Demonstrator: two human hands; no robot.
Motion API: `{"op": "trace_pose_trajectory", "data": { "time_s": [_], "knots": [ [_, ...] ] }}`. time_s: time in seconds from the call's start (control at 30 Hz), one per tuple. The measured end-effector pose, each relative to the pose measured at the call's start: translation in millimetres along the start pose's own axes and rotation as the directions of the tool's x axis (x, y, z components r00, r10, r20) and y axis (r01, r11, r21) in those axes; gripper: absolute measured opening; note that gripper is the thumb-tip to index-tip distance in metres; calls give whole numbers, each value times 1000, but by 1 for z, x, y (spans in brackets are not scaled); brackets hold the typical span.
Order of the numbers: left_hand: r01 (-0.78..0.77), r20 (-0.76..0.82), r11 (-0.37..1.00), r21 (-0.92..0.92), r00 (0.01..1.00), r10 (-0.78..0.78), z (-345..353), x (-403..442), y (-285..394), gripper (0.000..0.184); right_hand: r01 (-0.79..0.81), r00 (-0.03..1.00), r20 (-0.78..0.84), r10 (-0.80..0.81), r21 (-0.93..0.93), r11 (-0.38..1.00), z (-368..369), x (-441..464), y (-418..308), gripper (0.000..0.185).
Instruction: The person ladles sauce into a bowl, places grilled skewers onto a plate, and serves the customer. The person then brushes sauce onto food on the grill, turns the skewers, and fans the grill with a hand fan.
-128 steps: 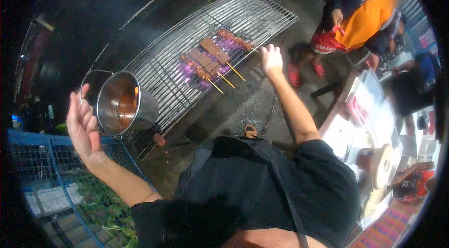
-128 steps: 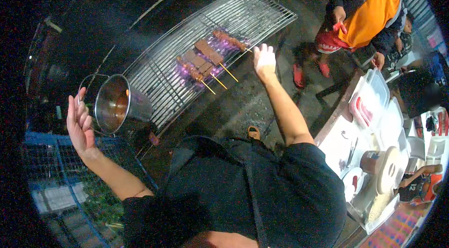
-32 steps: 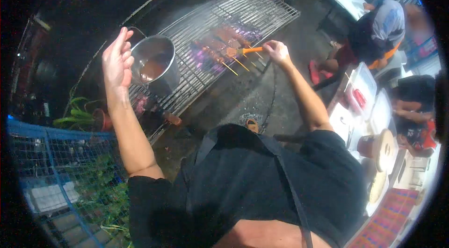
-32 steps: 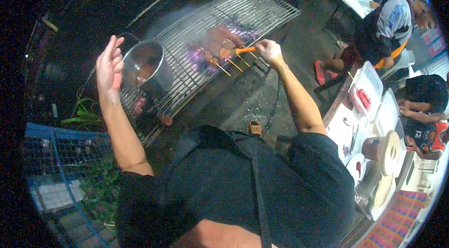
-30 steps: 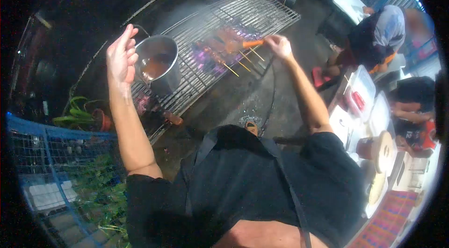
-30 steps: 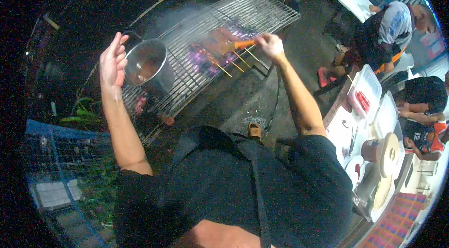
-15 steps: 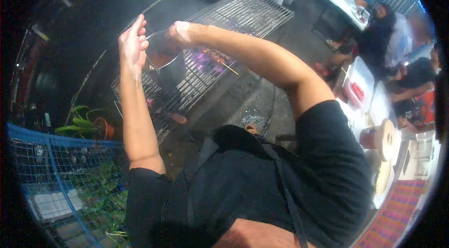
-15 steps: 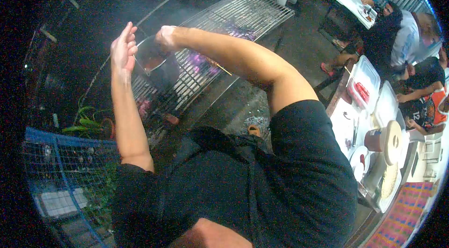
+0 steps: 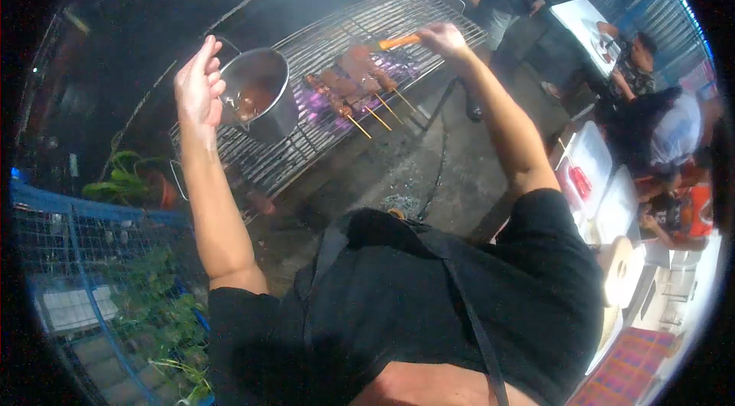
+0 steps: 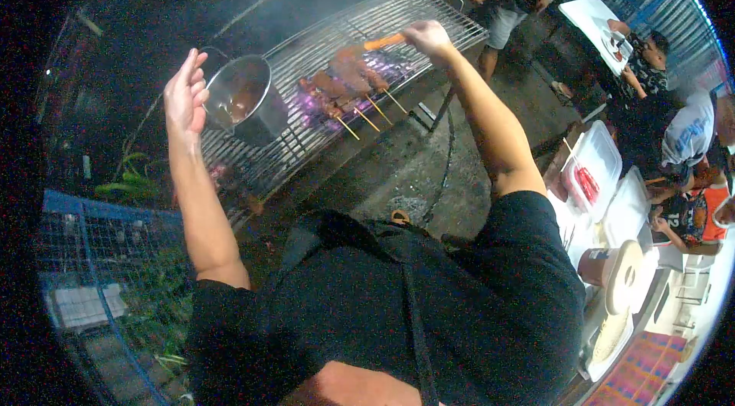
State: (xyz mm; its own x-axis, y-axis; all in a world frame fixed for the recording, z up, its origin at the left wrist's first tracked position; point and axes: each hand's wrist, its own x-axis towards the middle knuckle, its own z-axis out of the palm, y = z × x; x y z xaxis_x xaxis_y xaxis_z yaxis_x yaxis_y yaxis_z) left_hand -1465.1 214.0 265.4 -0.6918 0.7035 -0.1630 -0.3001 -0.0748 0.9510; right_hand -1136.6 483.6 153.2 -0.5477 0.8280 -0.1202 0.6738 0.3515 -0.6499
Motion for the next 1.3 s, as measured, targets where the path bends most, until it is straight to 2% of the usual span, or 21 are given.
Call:
{"op": "trace_pose_trajectory", "data": {
  "time_s": [0.07, 0.1, 0.17, 0.2, 0.3, 0.4, 0.43, 0.47, 0.57, 0.6, 0.67, 0.73, 0.8, 0.83, 0.97, 1.03, 1.07, 1.13, 1.23, 1.27, 1.3],
  "knots": [
    [-2, -5, 1000, -6, 1000, 2, 5, -6, -2, 23, -189, 981, 10, 193, -155, 970, 19, 5, 74, 32],
    [-11, -35, 1000, 11, 999, 12, 12, -11, -3, 23, -185, 982, 17, 189, -155, 971, 20, 1, 90, 32],
    [-16, -38, 1000, 16, 999, 16, 15, -19, -9, 24, -145, 987, -59, 148, 41, 989, 22, -10, 110, 33],
    [-20, -34, 1000, 19, 999, 21, 16, -22, -13, 25, -142, 988, -53, 144, 42, 989, 22, -6, 114, 33],
    [-5, -97, 999, 33, 995, 8, 19, -31, -15, 27, -151, 982, -110, 154, 40, 988, 32, 13, 118, 32],
    [-10, -135, 999, 42, 991, 15, 17, -42, -13, 29, -132, 989, -63, 136, 61, 989, 38, 39, 108, 34],
    [-25, -146, 998, 54, 989, 32, 19, -46, -10, 30, -111, 992, -68, 110, -16, 994, 45, 51, 107, 35],
    [-39, -156, 997, 69, 987, 49, 20, -48, -8, 30, -105, 993, -60, 104, -11, 994, 47, 61, 109, 35],
    [-32, -196, 995, 96, 979, 50, 21, -57, -6, 32, -188, 976, -141, 164, -179, 966, 60, 100, 123, 35],
    [-34, -205, 994, 101, 977, 54, 22, -60, -4, 32, -180, 978, -134, 158, -175, 968, 60, 99, 116, 35],
    [-34, -203, 992, 125, 977, 59, 22, -65, 1, 33, -75, 974, -213, 76, 11, 997, 59, 93, 93, 38],
    [-36, -192, 992, 123, 980, 59, 24, -60, 0, 33, -74, 982, -177, 68, -27, 997, 67, 101, 96, 37],
    [-38, -182, 992, 120, 982, 59, 23, -59, -1, 34, 24, 990, -133, -45, -159, 987, 79, 107, 103, 38],
    [-17, -196, 992, 127, 980, 42, 21, -61, -1, 36, 47, 995, -80, -56, -111, 993, 69, 89, 89, 38],
    [-6, -197, 991, 134, 980, 32, 11, -62, 2, 39, 3, 991, -128, -29, -197, 980, 69, 73, 100, 37],
    [-3, -187, 991, 137, 982, 29, 11, -65, 4, 38, -34, 994, -102, 42, 82, 996, 57, 47, 109, 36],
    [-2, -179, 990, 140, 983, 27, 10, -66, 5, 38, -36, 994, -103, 44, 82, 996, 52, 39, 113, 36],
    [-5, -167, 991, 133, 986, 27, 7, -66, 6, 35, -154, 983, -86, 161, 77, 985, 46, 25, 122, 35],
    [-12, -139, 994, 110, 990, 28, -3, -63, 8, 32, -124, 976, -182, 121, -9, 992, 43, -1, 120, 35],
    [-16, -123, 995, 94, 992, 28, -7, -62, 9, 32, -127, 975, -186, 123, -9, 992, 42, -7, 117, 35],
    [-16, -119, 996, 93, 992, 27, -10, -61, 9, 32, -140, 969, -197, 151, 71, 988, 42, -11, 114, 36]
  ]
}}
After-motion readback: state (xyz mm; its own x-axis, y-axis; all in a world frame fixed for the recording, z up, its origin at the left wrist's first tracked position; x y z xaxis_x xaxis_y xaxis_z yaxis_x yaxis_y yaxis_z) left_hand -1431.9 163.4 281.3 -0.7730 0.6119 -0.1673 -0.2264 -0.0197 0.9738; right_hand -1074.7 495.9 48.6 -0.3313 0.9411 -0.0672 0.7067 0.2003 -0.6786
